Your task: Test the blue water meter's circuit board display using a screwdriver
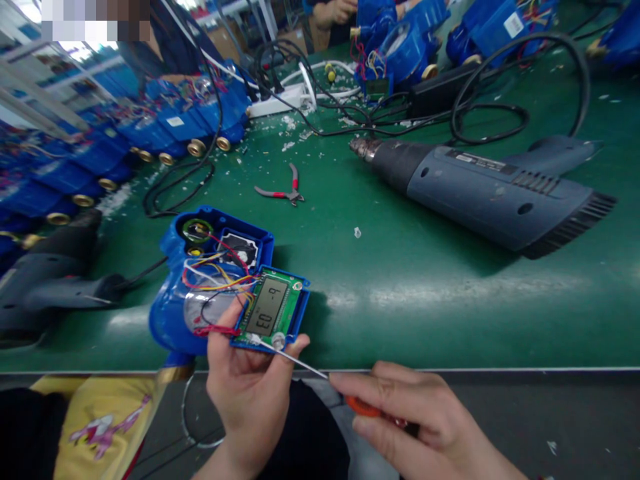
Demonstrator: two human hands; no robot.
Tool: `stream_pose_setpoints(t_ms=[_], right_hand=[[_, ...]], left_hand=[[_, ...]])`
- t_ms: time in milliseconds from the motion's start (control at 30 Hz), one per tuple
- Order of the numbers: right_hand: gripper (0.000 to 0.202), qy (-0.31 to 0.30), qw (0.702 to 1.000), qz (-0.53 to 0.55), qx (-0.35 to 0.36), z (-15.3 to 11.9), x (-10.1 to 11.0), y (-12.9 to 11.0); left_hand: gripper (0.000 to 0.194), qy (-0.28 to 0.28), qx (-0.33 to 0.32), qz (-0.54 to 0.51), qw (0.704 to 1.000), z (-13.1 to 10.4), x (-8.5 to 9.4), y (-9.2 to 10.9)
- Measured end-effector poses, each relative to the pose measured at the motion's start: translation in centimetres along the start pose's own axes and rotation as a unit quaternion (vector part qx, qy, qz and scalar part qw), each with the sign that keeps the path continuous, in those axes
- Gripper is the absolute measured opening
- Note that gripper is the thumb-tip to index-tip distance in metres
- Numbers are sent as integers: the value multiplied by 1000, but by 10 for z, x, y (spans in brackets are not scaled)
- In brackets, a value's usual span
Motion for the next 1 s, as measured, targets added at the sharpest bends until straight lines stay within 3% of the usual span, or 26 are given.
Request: stream_pose_setpoints(t_ms=[300,500,600,733,1000], right_hand=[[31,-73,989,70,-108,-4,0,13],[32,-42,986,90,-131,-2,1,11],[34,-16,993,67,-93,-2,2,6],[37,20,1000,1,12,-2,4,-6],[30,34,984,-104,143,-8,-1,-20]], left_hand=[[71,-22,-15,1,1000,-1,0,-1],[74,-18,6,-23,1000,-1,-1,-2],[72,-9,11,-25,1000,0,-1,-1],[72,-8,9,-24,1000,0,0,-1],[75,-20,0,-5,1000,-1,2,-3]])
Point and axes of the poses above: each hand's wrist, its own z-axis towards the middle knuckle, its own x-axis out of the back of the hand, y = z × x, the point moved 7 cm from there along z, towards the middle knuckle, and after that the axes turned 13 degrees about y, right-handed, at the moved point
